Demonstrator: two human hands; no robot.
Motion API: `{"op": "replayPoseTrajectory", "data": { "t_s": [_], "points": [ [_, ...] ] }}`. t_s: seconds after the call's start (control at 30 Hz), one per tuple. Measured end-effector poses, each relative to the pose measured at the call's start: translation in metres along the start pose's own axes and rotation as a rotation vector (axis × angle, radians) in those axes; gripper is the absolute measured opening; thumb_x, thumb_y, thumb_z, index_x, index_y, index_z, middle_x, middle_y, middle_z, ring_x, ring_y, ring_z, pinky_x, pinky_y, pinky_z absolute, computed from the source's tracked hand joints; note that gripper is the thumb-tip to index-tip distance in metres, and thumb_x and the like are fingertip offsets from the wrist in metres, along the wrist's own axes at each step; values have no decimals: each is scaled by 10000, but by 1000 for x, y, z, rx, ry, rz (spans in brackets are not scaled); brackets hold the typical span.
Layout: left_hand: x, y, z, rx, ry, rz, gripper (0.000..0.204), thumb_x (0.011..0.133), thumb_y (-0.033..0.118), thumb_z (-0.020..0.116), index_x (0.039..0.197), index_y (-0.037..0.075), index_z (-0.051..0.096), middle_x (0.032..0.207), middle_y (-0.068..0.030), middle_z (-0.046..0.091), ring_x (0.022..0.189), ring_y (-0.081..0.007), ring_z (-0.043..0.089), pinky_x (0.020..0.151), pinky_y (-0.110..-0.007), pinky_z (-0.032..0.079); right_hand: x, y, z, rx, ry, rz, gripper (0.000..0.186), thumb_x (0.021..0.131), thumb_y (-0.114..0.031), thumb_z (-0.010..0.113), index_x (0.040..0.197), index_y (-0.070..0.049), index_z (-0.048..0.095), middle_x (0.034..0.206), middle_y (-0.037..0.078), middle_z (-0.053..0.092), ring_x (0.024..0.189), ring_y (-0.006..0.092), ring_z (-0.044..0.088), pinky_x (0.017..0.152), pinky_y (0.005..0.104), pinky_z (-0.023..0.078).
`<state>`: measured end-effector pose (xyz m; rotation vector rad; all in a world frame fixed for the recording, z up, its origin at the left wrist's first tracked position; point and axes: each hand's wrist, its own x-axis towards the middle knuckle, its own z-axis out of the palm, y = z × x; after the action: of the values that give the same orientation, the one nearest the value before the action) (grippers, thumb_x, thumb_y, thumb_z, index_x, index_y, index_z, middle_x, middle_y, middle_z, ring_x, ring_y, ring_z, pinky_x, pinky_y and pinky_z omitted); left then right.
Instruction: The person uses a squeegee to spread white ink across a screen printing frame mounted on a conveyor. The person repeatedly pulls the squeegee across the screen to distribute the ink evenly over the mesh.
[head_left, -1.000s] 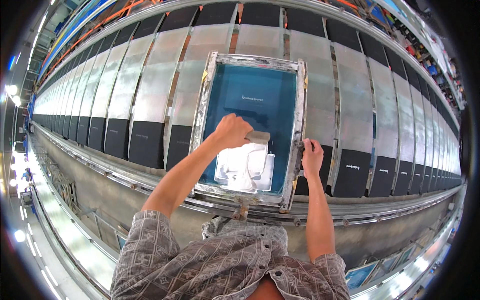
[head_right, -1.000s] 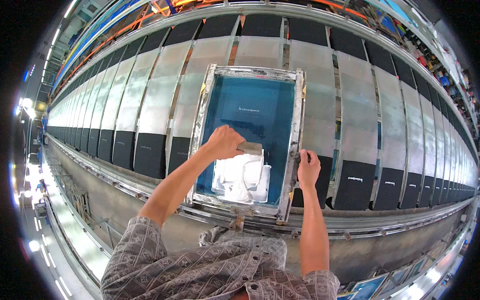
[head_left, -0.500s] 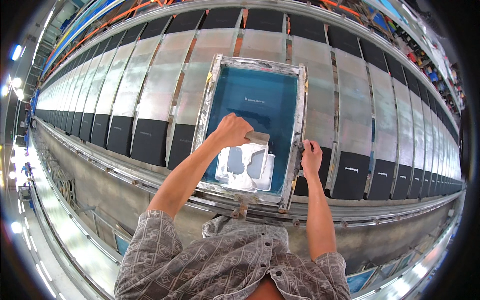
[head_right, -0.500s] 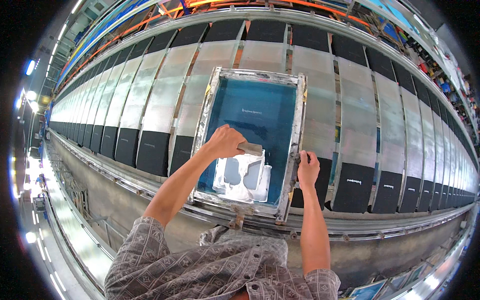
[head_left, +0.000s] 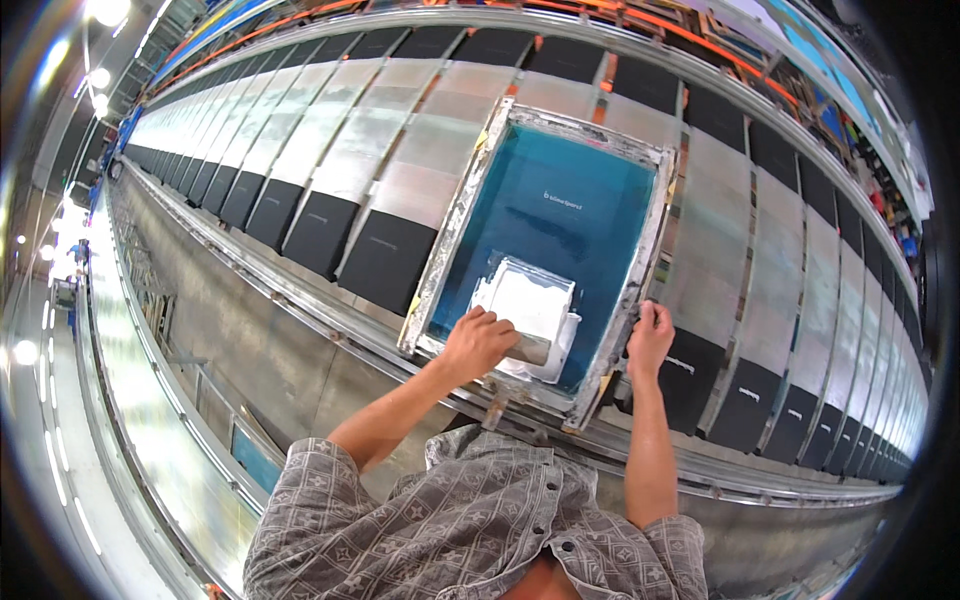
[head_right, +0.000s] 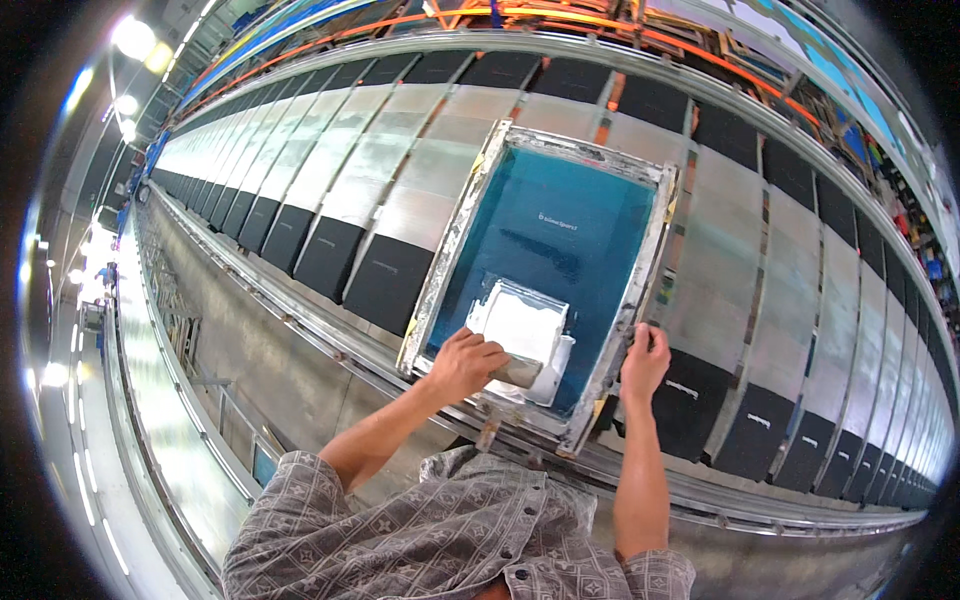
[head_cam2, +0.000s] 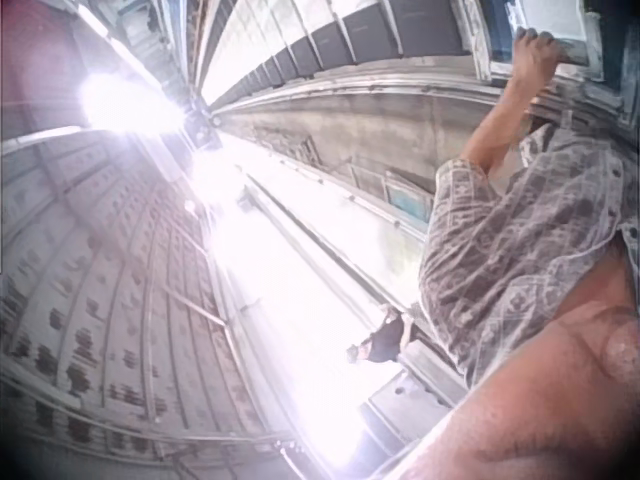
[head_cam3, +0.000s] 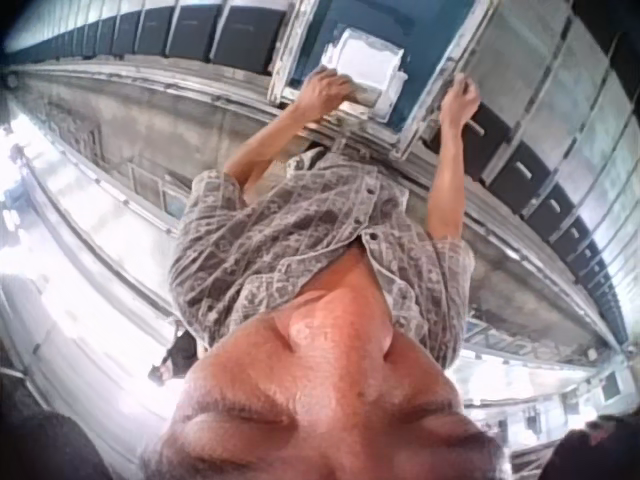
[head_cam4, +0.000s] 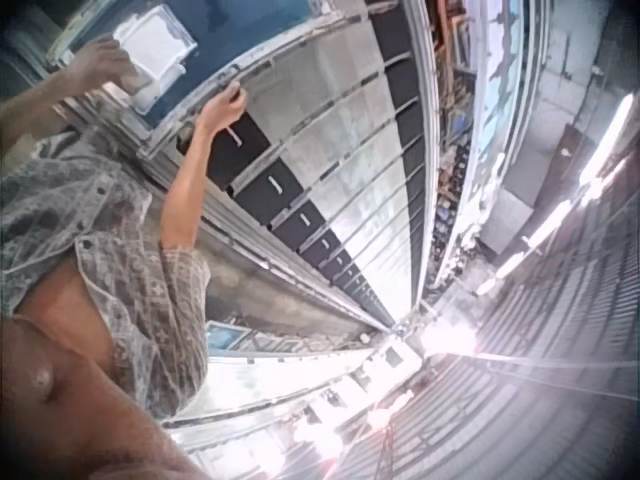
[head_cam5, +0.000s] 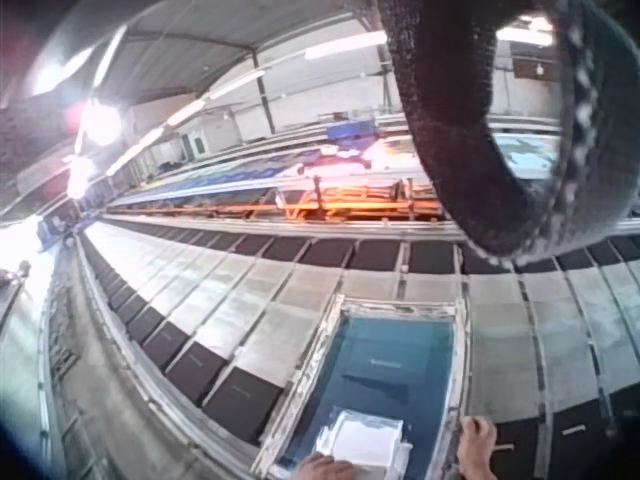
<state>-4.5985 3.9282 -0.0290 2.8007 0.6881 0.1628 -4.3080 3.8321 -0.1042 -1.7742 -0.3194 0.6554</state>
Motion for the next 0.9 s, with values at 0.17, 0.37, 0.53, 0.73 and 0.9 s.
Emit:
{"op": "replayPoseTrajectory", "data": {
  "t_s": [0.17, 0.37, 0.53, 0.73, 0.9],
  "points": [
    [-17, -72, -28, -17, -51, -31, 183, 671, 135, 724, 853, 129, 704, 834, 1, 675, 772, -198, 644, 795, -342, 445, -31, -15, 75, 56, -34, 58, 247, 973, -251, 585, 954, -12, 644, 623, -24, 479, 536, 45, 410, 486, 272, 314],
    [-22, -84, -27, -92, -166, -64, 80, 730, 199, 712, 745, 125, 684, 759, -56, 674, 753, -248, 669, 814, -374, 478, -29, 1, 81, -148, 56, 32, 287, 955, -289, 599, 940, -10, 663, 699, 38, 573, 595, 112, 496, 571, 319, 408],
    [44, -118, -40, -84, -351, 4, 277, 705, 378, 768, 806, 126, 717, 731, -109, 680, 765, -341, 670, 699, -460, 523, -17, 16, 82, -274, 55, 17, 275, 950, -290, 602, 939, -20, 659, 701, 63, 590, 600, 150, 564, 581, 327, 444],
    [114, -153, -33, -25, -328, 29, 231, 673, 313, 766, 836, 152, 740, 815, -112, 700, 822, -349, 666, 724, -460, 535, -31, -29, 79, -177, -110, 177, 266, 955, -284, 610, 967, -21, 643, 607, 22, 509, 452, 105, 482, 406, 294, 400],
    [96, -145, -31, -17, -291, 48, 246, 693, 324, 773, 876, 163, 745, 814, -96, 704, 811, -346, 670, 740, -453, 538, -39, -31, 85, 34, -65, 291, 219, 978, -244, 580, 1008, -34, 633, 556, -19, 436, 422, 72, 390, 383, 273, 302]
  ]
}}
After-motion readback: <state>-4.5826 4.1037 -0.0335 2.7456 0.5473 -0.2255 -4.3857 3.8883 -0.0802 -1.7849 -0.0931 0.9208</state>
